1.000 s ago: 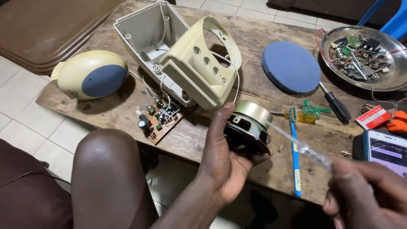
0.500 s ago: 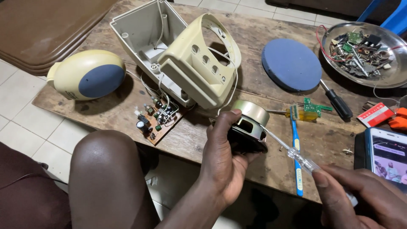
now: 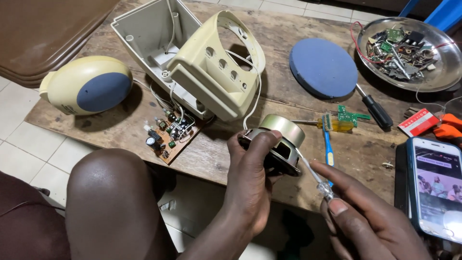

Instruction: Inspecting and cleaning the internal components of a disassembled speaker, including the driver and circuit board.

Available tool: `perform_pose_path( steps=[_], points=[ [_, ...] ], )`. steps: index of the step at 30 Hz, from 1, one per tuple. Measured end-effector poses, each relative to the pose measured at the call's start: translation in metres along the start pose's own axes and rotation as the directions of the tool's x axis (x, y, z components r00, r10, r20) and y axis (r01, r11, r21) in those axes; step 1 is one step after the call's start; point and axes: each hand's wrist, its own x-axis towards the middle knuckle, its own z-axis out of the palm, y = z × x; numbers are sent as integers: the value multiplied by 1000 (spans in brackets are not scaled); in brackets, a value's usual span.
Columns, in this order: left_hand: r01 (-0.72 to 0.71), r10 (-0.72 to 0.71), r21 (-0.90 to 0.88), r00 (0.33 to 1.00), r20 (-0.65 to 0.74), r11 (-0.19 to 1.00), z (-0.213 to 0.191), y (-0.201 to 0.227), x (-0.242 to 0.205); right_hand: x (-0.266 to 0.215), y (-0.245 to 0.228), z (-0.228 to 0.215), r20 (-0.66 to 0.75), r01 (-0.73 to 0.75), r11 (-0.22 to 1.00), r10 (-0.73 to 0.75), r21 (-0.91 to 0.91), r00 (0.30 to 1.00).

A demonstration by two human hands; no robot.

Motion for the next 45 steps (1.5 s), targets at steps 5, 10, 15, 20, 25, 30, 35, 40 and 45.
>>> perform_pose_path(
  steps=[5,10,15,20,25,30,35,40,45],
  points=[
    [15,-15,-6,999,-49,1000,3,-2,-2,-7,4,6,53,66,997,-69,44,996],
    [7,-9,-25,998,-70,1000,3,-5,1,-8,5,9,-27,-28,996,30,80,999],
    [-11,10,-14,996,-88,1000,3,-2,3,-4,5,12,-12,2,999,-2,43,1000],
    [-29,28,-9,994,-106,1000,4,0,5,-1,4,13,6,33,999,-33,0,999],
    [-39,39,1,992,-118,999,5,0,4,-1,4,13,15,61,997,-61,-41,998],
    [-67,67,5,987,-145,998,3,2,1,-1,4,15,49,96,992,-93,-78,994],
    [-107,104,-16,987,-126,994,3,0,5,11,-5,-4,114,-33,985,52,-168,992],
    [-20,22,27,996,-91,999,4,2,-1,12,-3,-11,188,6,968,42,-249,981],
    [-59,51,-126,996,-67,990,-1,-4,13,10,-7,-4,87,67,977,-50,-201,995]
  ],
)
